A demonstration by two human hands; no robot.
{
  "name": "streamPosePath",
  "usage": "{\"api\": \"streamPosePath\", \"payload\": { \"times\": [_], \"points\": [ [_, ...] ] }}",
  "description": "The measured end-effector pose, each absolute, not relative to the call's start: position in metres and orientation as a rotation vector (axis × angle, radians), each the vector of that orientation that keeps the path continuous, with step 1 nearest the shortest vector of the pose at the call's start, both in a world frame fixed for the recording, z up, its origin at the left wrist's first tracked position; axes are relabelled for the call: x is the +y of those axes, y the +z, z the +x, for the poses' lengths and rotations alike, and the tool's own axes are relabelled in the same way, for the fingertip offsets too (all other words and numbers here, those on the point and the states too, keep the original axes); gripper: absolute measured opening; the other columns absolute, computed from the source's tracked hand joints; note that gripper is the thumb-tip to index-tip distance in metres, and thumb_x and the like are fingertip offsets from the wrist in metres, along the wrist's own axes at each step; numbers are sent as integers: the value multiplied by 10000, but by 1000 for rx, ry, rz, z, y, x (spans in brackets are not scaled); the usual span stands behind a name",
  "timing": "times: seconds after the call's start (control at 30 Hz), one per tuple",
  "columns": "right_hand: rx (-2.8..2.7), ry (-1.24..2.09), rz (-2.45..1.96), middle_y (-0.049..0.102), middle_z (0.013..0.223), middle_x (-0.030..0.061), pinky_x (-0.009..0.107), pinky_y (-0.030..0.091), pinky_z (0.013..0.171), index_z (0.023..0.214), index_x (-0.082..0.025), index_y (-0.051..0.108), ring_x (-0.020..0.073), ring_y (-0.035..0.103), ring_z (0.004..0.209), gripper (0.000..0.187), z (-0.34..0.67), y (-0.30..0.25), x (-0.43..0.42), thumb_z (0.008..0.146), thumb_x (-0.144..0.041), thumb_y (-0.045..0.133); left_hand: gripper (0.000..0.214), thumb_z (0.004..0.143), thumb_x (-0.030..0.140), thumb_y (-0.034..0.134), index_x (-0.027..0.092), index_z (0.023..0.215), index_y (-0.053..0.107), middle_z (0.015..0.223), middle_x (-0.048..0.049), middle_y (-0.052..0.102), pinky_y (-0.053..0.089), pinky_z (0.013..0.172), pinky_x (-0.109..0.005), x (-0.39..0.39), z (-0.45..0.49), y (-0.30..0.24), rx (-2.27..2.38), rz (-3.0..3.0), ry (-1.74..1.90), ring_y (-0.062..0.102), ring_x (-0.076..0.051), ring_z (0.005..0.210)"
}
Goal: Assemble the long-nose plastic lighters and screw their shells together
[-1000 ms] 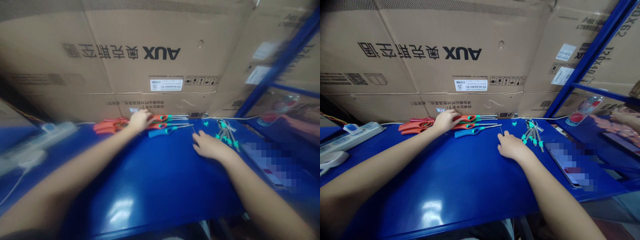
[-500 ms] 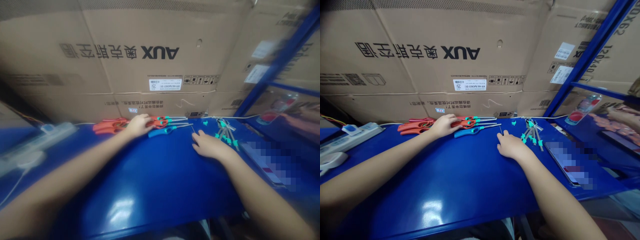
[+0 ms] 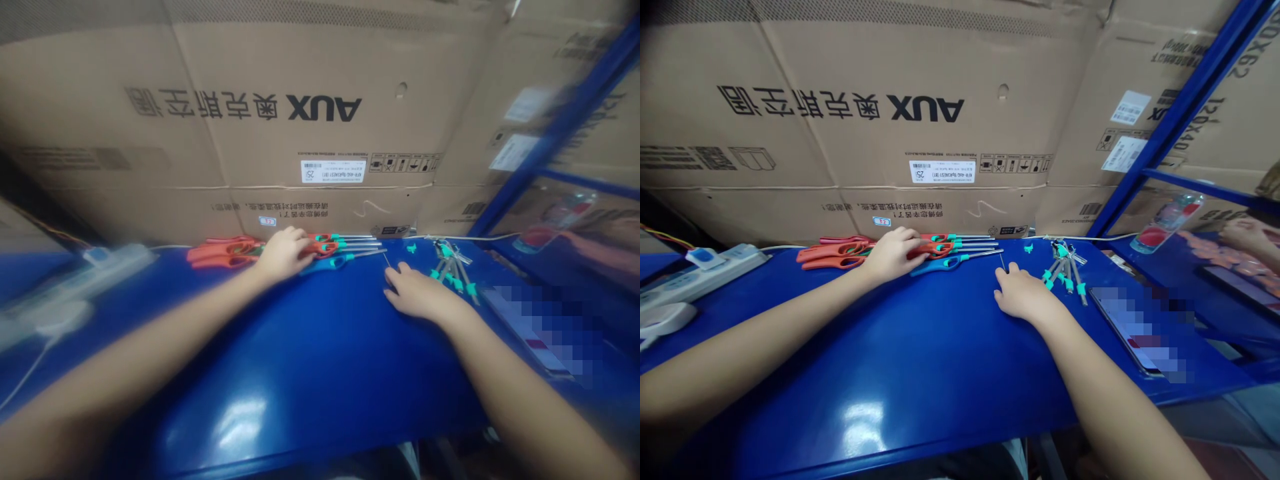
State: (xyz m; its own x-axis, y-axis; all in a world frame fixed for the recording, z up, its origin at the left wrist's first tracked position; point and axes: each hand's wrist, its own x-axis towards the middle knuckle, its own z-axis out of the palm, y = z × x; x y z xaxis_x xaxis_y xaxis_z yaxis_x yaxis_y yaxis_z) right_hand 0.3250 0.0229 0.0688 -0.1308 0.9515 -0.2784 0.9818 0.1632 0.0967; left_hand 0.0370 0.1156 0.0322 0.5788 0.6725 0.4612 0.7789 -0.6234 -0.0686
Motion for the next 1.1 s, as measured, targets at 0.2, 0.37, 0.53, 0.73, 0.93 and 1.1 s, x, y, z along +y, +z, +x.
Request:
{"api": "streamPosePath", "payload": {
  "times": [0.2,0.37,0.53,0.73,0.93,1.1],
  "points": [
    [2169,-154,1865,518,1208,176,383,459,791,1234,-156,527,317,622,1043,329,326,69,23,984,-332,407,279,977,345,556,195,1144,722,1124,-110,711,509,889,-389,94,51,19,-1071,-2650,-470,654,-268,1027],
    [2171,-160,1867,518,1208,173,377,461,763,1232,-159,529,308,637,1007,329,326,69,23,984,-341,411,249,981,295,551,180,1107,733,1060,-113,732,540,855,-365,101,42,14,-1088,-2656,-448,693,-258,971],
    [2162,-172,1872,518,1210,174,375,459,748,1228,-162,530,305,643,990,323,325,71,22,986,-338,408,251,973,289,560,166,1109,733,1079,-120,731,553,868,-389,103,35,14,-1102,-2652,-463,691,-273,987],
    [2161,-182,1874,531,1196,168,371,447,740,1194,-168,543,301,647,972,296,326,73,22,978,-324,413,236,949,296,583,179,1090,731,1069,-111,728,558,867,-385,100,36,17,-1122,-2653,-500,688,-267,985],
    [2124,-211,1872,563,1150,144,347,429,687,1182,-191,548,275,656,900,278,329,76,21,929,-215,434,254,941,344,581,202,1104,715,1097,-86,723,552,900,-365,84,27,25,-1186,-2640,-573,672,-243,1018],
    [2102,-224,1873,575,1116,122,328,417,670,1163,-210,553,268,651,893,273,331,76,22,911,-213,449,299,947,361,512,183,1069,718,1062,-107,725,551,897,-414,70,-24,37,-1359,-2525,-629,669,-273,997]
  ]
}}
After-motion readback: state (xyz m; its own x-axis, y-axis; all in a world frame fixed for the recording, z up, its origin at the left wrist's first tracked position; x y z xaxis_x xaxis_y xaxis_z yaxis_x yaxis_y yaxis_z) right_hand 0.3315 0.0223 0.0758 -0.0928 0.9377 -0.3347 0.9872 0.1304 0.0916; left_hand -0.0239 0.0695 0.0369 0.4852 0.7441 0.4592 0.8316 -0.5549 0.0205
